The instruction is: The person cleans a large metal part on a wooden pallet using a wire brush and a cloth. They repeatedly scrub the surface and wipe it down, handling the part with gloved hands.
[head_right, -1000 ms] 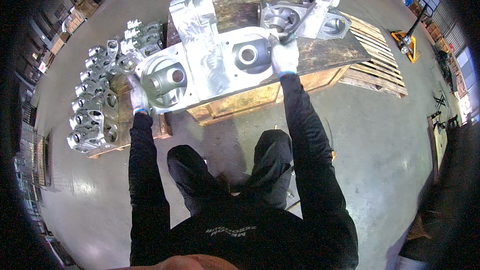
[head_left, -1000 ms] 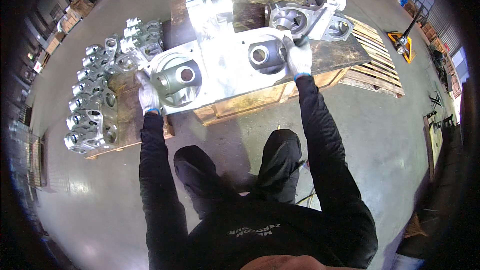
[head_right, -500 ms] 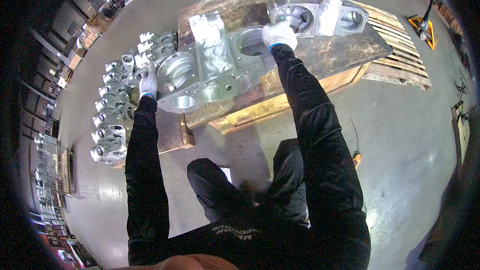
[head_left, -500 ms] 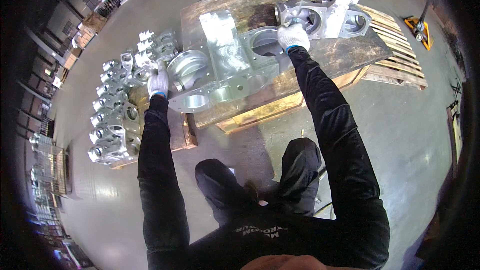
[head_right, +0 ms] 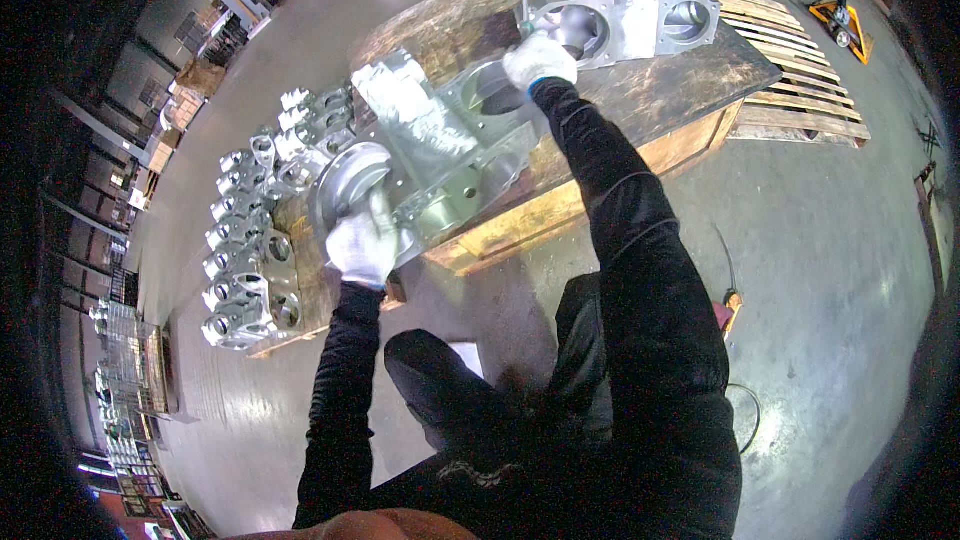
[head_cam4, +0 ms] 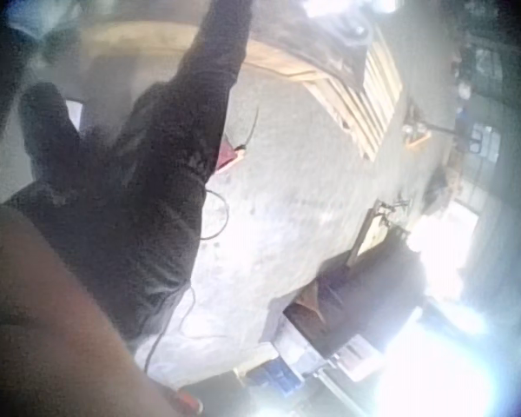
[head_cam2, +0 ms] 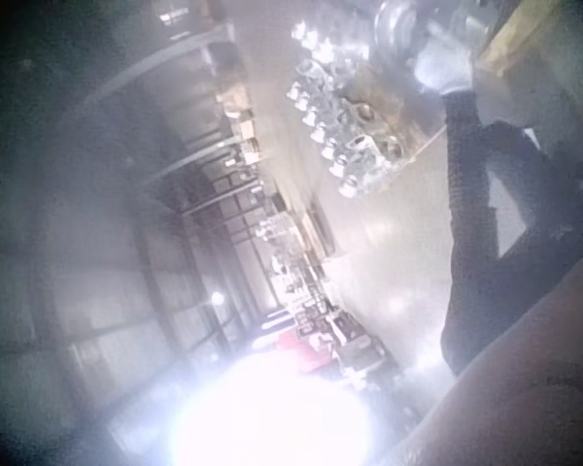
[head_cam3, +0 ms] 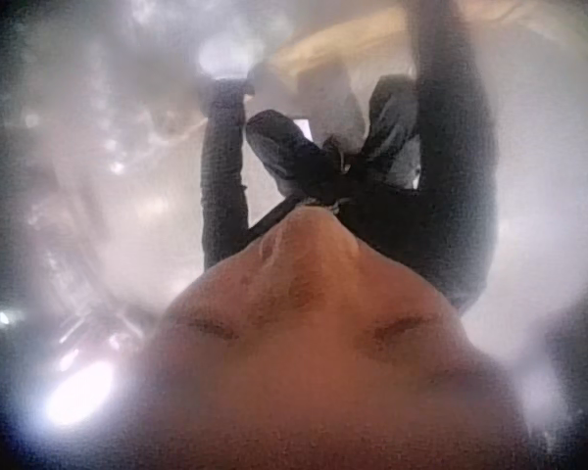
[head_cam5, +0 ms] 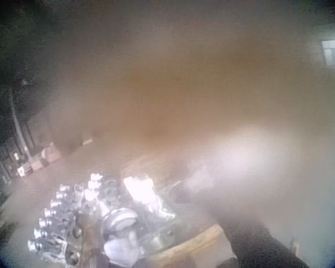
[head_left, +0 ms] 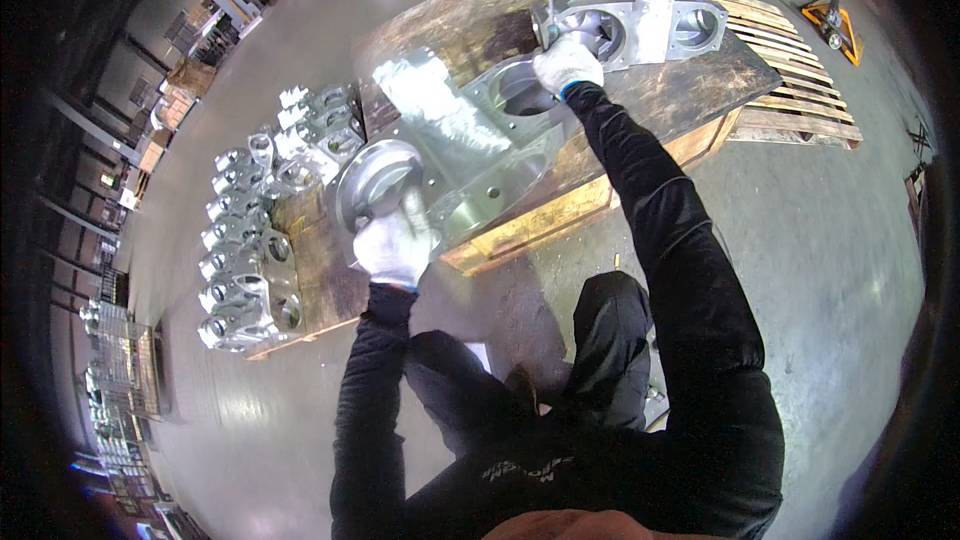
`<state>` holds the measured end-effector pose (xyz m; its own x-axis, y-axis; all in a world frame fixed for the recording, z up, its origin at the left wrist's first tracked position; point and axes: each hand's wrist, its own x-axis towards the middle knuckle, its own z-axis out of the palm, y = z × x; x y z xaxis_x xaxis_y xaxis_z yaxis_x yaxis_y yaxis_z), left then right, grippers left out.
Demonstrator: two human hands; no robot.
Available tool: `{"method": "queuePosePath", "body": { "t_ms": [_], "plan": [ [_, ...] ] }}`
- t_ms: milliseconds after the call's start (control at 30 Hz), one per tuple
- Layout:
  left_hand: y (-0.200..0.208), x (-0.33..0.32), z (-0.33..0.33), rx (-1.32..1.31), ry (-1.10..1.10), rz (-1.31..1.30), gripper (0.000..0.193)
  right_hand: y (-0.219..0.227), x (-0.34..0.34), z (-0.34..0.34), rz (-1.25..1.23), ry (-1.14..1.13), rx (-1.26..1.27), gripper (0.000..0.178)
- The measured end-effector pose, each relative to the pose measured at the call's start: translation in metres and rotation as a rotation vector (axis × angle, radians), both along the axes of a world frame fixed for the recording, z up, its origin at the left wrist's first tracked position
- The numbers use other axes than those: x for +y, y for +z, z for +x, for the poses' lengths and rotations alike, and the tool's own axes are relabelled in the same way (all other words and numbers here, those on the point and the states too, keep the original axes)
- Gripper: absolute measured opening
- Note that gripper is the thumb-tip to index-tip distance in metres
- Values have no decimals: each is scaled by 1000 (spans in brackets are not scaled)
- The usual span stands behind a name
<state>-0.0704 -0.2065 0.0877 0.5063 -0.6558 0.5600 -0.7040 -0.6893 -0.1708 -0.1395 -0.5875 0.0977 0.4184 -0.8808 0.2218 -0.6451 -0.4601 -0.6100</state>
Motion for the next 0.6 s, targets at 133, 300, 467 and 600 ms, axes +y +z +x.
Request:
{"method": "queuePosePath", "body": {
  "t_ms": [133,300,467,600],
  "plan": [
    [-2,3,4,-34,-54,-181,51,5,17,-15,-28,35,-35,53],
    [3,19,28,-138,-214,-236,52,-10,51,-62,-3,-72,-42,53],
    [-1,32,29,-80,-214,-183,42,-6,32,-127,342,56,-428,27],
    [-5,28,33,-105,-204,-236,40,-2,45,-209,412,97,-793,22]
  ]
}}
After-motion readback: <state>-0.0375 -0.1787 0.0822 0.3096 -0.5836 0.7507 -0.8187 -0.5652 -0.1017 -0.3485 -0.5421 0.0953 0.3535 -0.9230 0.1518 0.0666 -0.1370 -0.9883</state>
